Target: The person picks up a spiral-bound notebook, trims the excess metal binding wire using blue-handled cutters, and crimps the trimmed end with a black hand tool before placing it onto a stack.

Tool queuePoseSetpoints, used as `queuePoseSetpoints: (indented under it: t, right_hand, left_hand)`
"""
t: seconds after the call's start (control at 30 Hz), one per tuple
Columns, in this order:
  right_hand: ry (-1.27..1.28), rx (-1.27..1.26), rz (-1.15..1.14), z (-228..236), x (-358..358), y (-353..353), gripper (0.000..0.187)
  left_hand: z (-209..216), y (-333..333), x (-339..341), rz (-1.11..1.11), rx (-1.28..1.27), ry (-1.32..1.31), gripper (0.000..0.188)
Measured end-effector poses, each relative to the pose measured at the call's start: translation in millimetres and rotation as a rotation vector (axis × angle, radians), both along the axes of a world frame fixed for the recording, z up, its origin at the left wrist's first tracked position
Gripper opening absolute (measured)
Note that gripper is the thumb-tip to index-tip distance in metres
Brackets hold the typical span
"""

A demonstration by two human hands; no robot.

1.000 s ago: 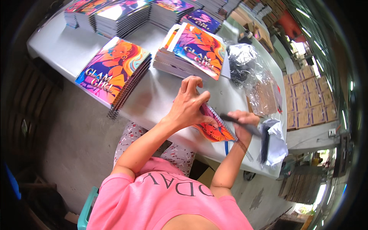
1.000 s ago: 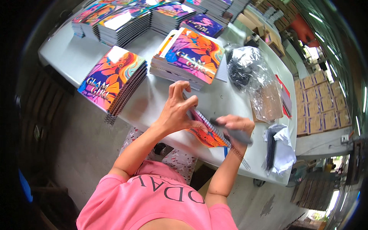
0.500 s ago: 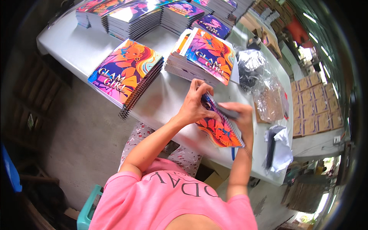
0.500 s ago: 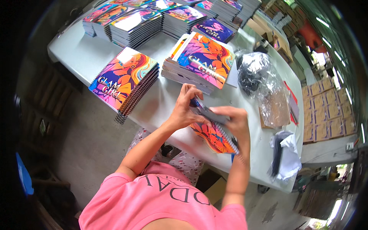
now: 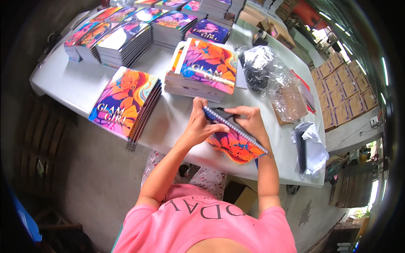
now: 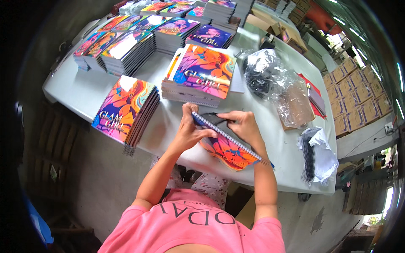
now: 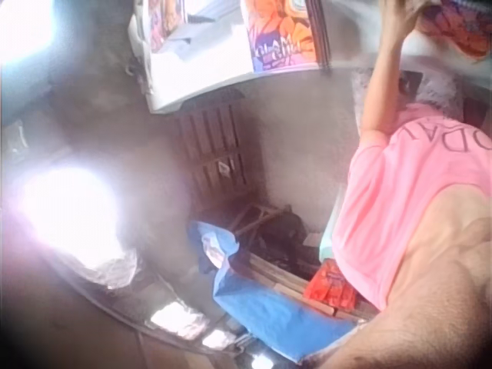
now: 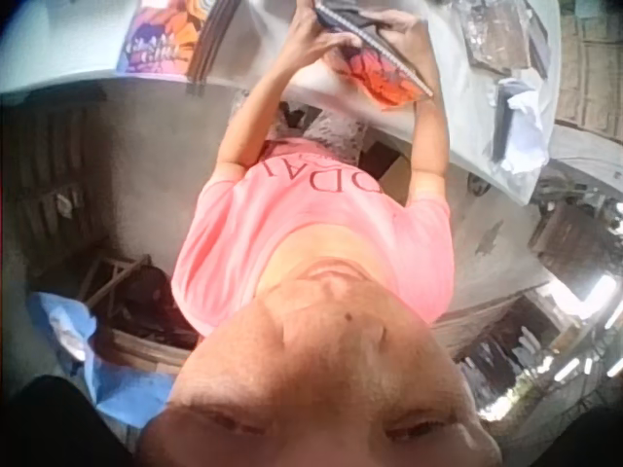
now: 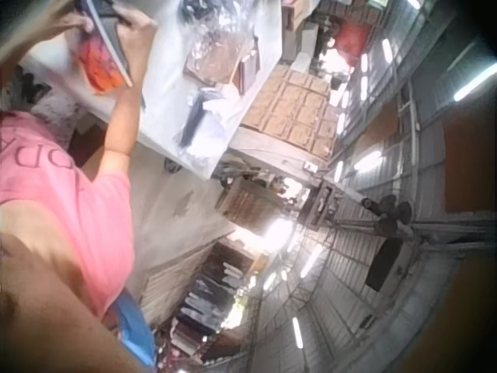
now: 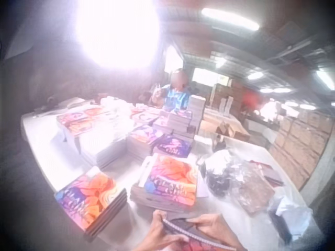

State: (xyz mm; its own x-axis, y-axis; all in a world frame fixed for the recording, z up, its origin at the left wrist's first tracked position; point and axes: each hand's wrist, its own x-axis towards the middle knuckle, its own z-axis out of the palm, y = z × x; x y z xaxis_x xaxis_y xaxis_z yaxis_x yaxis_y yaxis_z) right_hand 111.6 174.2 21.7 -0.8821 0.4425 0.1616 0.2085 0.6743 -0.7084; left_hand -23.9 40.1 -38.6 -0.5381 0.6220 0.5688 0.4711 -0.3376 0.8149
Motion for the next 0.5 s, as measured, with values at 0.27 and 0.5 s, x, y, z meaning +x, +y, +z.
queuePoseSetpoints:
  t: [0.27,0.5]
  right_hand:
    - [-0.341,0.412,-0.794,-61.9,137.3,47.1,0.067]
    - [-0.395,0.593,-0.767,-114.0,154.4,-60.5,0.053]
  left_hand:
    - [13.3,-11.8,0.4,-0.070,0.017,-0.631,0.027]
    - [39.0,-29.3,23.1,0.042,0.073,-0.190,0.030]
